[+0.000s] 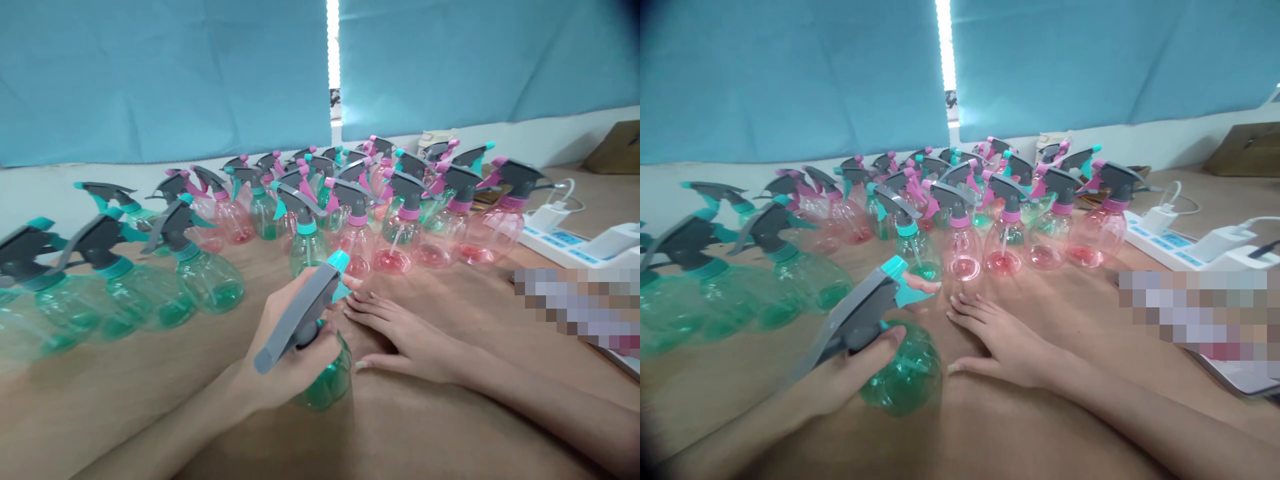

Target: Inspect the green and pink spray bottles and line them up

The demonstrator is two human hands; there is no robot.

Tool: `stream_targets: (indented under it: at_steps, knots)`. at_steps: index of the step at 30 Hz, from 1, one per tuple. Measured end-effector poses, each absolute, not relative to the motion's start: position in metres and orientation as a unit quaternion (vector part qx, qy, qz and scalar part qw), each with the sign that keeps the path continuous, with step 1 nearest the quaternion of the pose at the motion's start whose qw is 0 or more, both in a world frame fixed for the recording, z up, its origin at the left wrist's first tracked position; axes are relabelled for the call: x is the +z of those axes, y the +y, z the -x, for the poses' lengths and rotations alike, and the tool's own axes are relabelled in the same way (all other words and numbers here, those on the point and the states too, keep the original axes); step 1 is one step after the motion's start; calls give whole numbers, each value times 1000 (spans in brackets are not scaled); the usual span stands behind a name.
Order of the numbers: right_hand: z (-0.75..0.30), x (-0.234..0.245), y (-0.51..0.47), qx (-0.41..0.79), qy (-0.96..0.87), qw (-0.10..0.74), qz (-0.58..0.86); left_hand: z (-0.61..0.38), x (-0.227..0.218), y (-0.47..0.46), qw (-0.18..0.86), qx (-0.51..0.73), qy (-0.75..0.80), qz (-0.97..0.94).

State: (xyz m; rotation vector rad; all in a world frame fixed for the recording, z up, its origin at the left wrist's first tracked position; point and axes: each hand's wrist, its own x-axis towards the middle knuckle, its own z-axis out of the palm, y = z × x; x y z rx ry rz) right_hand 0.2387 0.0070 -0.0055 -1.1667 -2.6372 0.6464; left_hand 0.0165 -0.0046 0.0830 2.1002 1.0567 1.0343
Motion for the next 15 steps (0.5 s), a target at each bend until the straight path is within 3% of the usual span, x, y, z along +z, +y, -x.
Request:
stream_targets:
  at_steps: [15]
  knots:
    - [-239,-7,8,216,-888,95,394,-17,87,-3,272,388,383,-793]
